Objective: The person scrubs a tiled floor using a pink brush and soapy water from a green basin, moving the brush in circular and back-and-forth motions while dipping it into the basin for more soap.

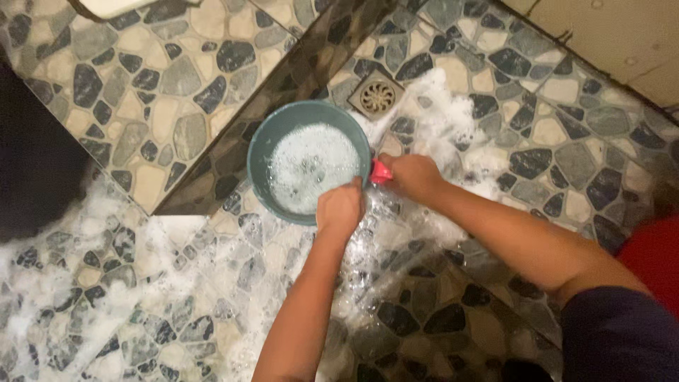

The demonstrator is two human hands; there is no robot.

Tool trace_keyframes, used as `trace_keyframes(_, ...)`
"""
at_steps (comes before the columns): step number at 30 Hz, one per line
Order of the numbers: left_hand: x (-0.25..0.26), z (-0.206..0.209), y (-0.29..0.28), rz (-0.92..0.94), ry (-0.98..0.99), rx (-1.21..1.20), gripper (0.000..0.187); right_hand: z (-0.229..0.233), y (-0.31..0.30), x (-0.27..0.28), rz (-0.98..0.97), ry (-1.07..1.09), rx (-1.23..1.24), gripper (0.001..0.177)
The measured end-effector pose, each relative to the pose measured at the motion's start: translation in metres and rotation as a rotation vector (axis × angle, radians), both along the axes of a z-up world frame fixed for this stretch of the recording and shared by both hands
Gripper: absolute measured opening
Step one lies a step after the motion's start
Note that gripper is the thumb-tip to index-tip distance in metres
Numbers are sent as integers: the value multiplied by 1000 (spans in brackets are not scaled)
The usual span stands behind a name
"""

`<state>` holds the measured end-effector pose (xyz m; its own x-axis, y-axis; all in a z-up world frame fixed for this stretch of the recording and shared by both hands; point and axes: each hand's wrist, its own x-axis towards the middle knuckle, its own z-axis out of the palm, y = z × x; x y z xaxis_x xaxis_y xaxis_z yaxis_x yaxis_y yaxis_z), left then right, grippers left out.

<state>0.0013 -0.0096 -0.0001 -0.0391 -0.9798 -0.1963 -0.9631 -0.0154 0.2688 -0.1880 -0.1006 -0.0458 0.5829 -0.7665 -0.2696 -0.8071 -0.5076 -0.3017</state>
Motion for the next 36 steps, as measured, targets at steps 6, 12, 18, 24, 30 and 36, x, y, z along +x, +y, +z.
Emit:
trace_keyframes(6, 0, -6, 5, -4, -9, -3, 25, 4, -134, -39, -507, 8, -203, 41)
trace_keyframes(12, -2, -2, 3, 14, 26, -39, 26, -5, -68, -19, -295, 68, -72, 47)
trace_keyframes(18, -4, 1, 2, 42, 8, 21, 25, -4, -13, -33, -105, -88, -345, 24)
trace_keyframes(24, -8, 9, 3, 57, 8, 13, 25, 7, -66, -48, -504, 30, -189, 61)
trace_keyframes(30, -5, -5, 3, 40, -7, -55, 24, -4, 60, -30, -223, -151, -107, 46)
trace_keyframes(36, 5, -32, 15, 38, -67, -62, 20, 33, 25, -59, -489, -4, -93, 62)
